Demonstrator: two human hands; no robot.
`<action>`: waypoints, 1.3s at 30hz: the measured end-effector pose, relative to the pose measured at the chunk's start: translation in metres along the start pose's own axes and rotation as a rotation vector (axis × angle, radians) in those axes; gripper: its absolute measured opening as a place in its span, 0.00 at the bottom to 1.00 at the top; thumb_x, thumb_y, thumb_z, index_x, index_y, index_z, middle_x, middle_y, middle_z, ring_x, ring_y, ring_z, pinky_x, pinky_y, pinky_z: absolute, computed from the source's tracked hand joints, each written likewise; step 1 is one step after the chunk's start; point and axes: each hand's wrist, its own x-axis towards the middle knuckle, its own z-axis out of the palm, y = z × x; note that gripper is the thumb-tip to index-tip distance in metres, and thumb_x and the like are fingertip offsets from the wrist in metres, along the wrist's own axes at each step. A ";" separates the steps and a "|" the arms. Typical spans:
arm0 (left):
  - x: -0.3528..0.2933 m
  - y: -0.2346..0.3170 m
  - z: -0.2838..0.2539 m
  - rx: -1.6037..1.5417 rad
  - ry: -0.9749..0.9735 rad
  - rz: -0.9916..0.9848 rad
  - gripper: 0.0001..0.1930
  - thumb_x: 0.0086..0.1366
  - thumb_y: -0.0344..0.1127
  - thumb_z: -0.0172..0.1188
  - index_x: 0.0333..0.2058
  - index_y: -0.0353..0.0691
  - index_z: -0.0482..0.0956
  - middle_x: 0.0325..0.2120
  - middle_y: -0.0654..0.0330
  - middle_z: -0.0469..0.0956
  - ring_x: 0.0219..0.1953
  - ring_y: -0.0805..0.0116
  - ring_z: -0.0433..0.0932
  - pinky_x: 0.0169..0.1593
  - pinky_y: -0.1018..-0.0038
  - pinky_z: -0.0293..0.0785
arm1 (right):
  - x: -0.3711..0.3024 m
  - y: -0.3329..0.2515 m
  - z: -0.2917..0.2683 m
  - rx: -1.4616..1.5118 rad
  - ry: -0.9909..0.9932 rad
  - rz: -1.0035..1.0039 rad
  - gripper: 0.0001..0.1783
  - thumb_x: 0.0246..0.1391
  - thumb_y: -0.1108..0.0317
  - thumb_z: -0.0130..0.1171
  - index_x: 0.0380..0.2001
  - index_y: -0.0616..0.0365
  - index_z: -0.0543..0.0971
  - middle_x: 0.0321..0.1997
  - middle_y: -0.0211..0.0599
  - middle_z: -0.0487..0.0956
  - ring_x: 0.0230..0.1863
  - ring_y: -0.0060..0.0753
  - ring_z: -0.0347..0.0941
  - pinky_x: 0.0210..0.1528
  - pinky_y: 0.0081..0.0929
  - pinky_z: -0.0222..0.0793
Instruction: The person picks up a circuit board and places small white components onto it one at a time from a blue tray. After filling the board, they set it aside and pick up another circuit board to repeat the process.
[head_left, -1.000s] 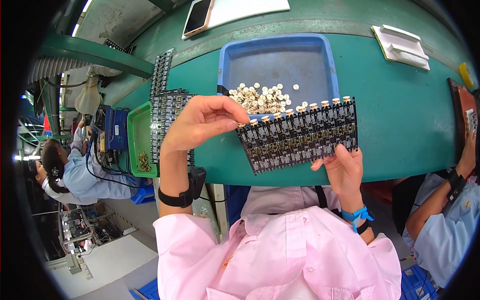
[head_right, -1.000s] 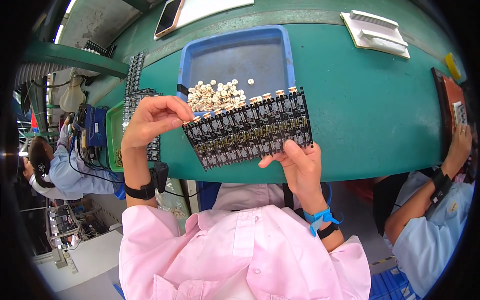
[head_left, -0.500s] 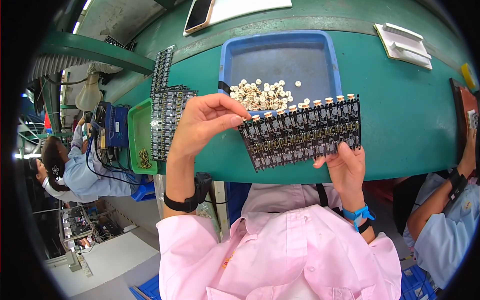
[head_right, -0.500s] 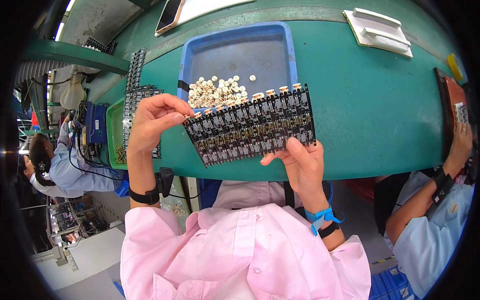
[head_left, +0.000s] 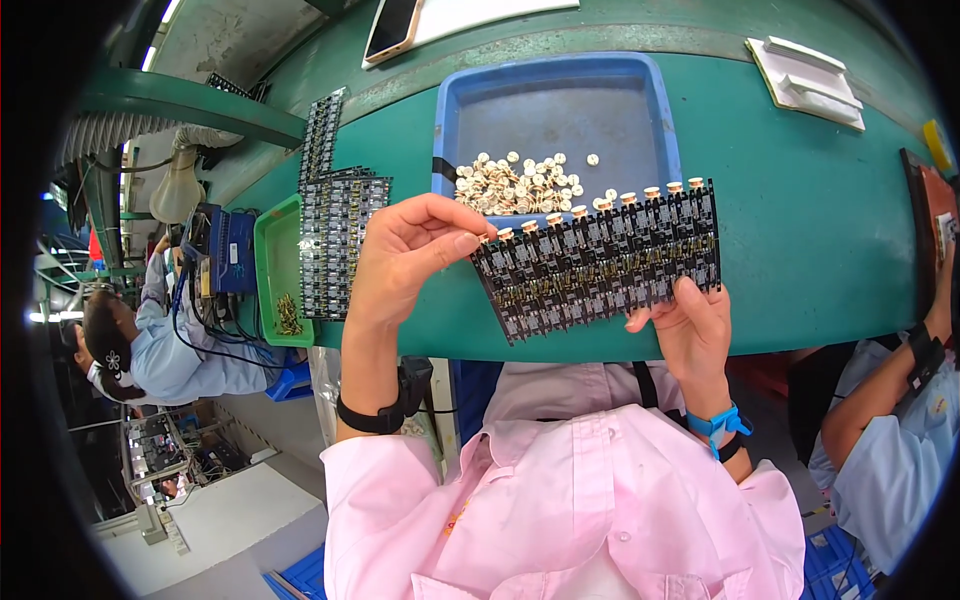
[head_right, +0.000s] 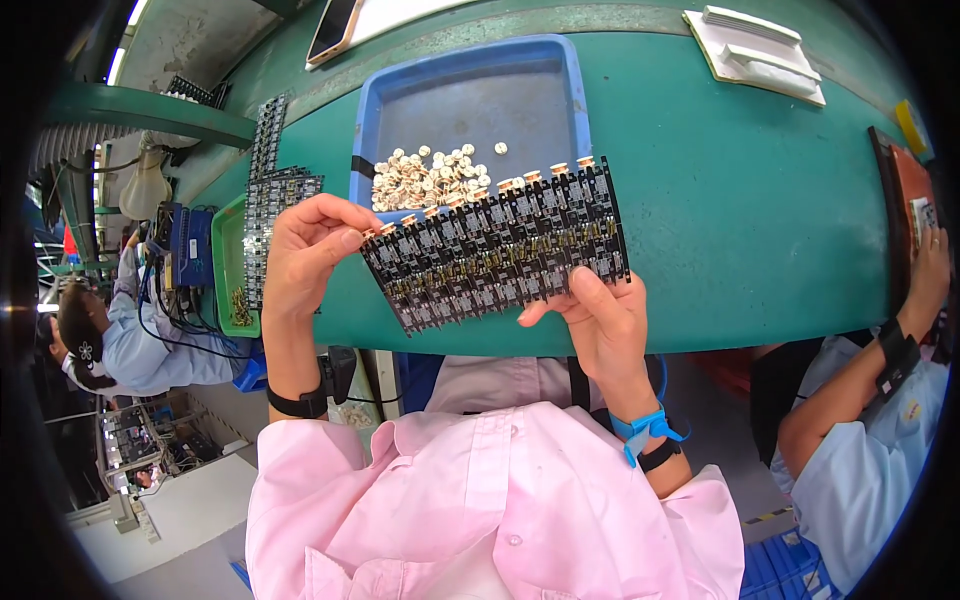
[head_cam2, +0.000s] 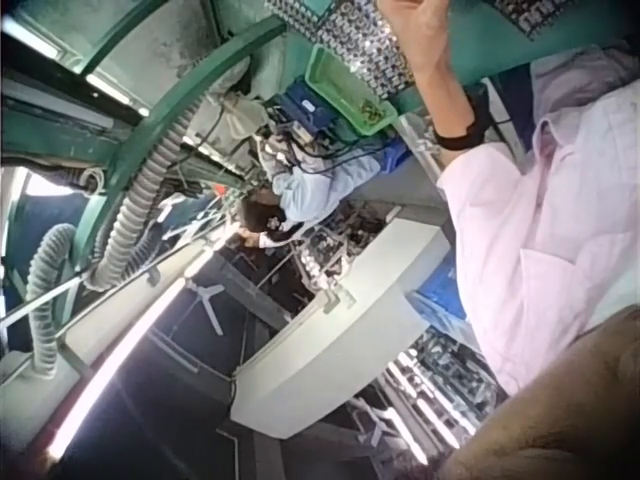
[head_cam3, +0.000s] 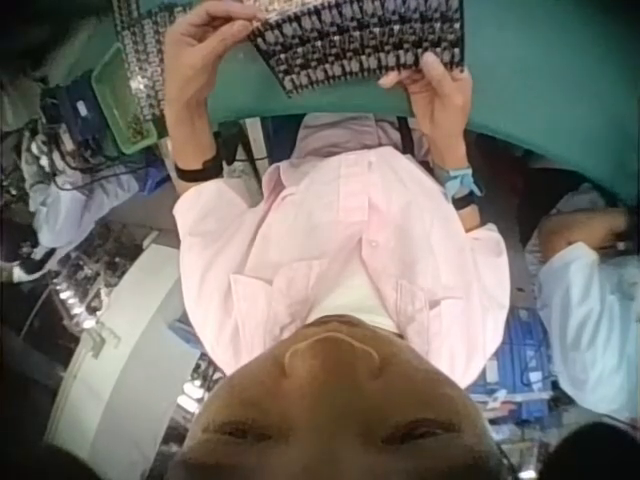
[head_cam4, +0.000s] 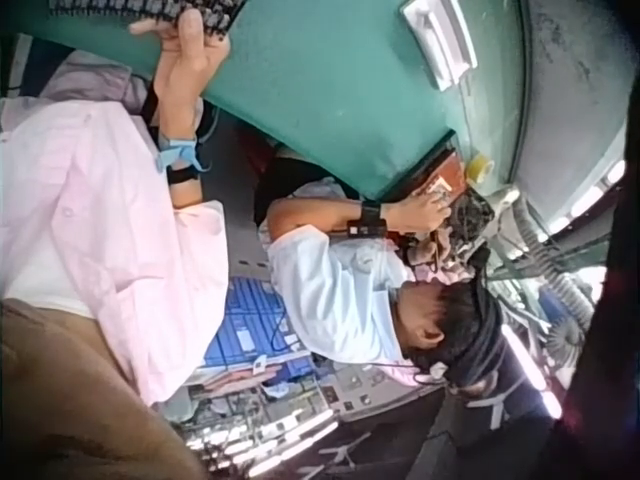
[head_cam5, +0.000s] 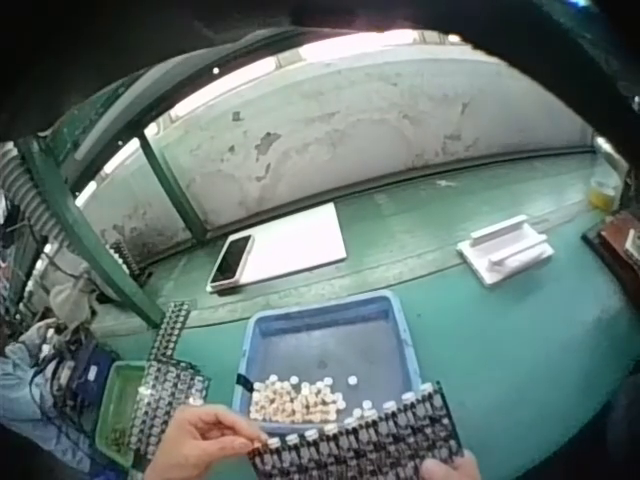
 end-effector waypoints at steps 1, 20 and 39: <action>0.000 -0.001 0.001 -0.010 -0.001 0.016 0.07 0.46 0.24 0.55 0.26 0.31 0.70 0.25 0.55 0.72 0.31 0.71 0.71 0.37 0.79 0.66 | 0.000 0.000 -0.001 -0.003 -0.005 0.002 0.11 0.48 0.70 0.44 0.31 0.69 0.69 0.29 0.44 0.73 0.23 0.37 0.71 0.26 0.33 0.70; -0.007 0.015 0.009 0.258 -0.020 0.008 0.07 0.50 0.24 0.53 0.30 0.30 0.70 0.27 0.60 0.72 0.31 0.77 0.70 0.35 0.83 0.67 | -0.001 0.000 0.001 -0.037 0.036 -0.010 0.13 0.48 0.71 0.42 0.37 0.69 0.64 0.26 0.46 0.73 0.20 0.39 0.71 0.24 0.34 0.70; -0.026 0.003 0.013 0.085 0.067 -0.039 0.08 0.52 0.28 0.50 0.31 0.32 0.67 0.20 0.60 0.70 0.13 0.77 0.66 0.14 0.83 0.61 | -0.003 -0.001 0.010 0.030 0.031 -0.020 0.11 0.48 0.72 0.42 0.31 0.72 0.66 0.27 0.48 0.72 0.23 0.42 0.72 0.28 0.36 0.69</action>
